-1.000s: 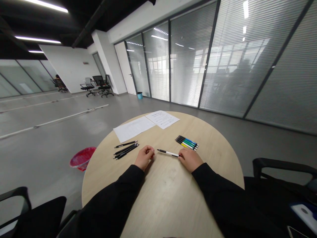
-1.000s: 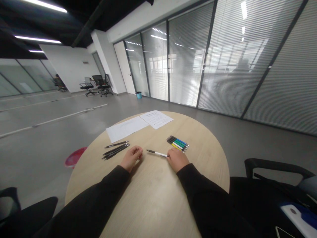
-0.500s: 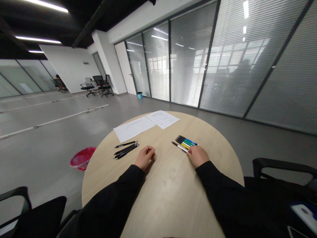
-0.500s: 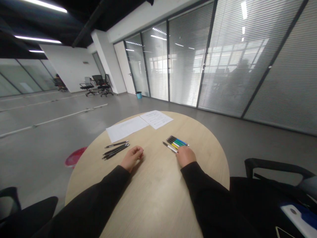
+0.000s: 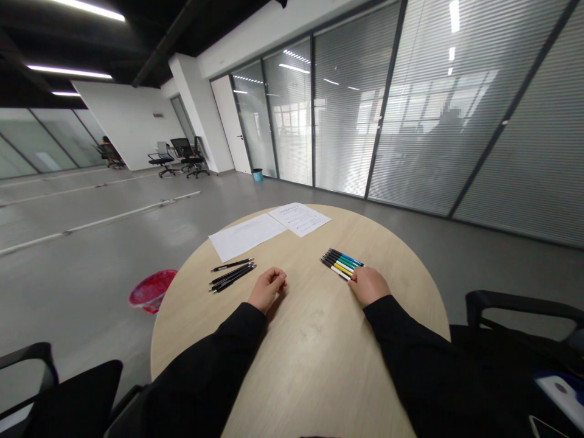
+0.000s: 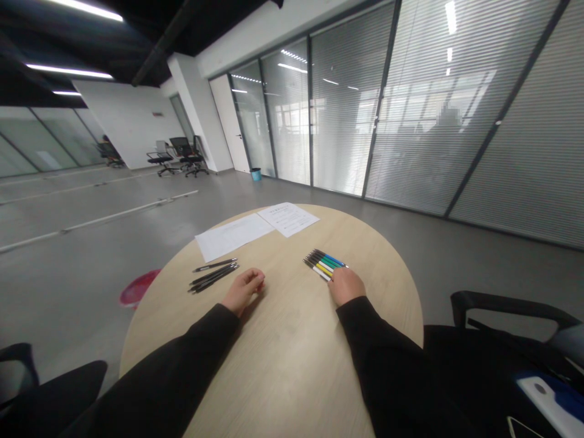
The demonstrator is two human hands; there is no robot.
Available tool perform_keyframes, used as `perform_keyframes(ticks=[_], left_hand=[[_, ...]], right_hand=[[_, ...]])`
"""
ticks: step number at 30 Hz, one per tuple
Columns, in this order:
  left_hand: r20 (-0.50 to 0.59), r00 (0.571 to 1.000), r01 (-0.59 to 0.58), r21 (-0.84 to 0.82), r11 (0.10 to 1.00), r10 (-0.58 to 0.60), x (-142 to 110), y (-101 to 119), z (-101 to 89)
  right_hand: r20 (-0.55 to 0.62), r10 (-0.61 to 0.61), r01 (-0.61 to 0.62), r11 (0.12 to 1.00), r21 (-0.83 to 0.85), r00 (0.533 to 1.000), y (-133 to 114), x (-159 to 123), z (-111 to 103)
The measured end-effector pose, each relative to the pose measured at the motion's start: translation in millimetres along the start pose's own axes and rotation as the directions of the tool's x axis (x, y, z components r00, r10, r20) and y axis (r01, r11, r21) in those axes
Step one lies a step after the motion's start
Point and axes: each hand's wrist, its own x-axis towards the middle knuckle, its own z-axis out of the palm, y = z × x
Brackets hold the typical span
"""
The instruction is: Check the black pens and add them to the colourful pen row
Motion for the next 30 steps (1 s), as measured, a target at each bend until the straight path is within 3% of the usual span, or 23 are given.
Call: perform_keyframes(ticks=[30], left_hand=[[0.029,0.999,-0.017,0.030,0.999,0.016,-1.4,3.1,1.0]], right_hand=[[-0.001,0.035,-0.035,0.999,-0.030,0.999,-3.0,-3.2,-2.3]])
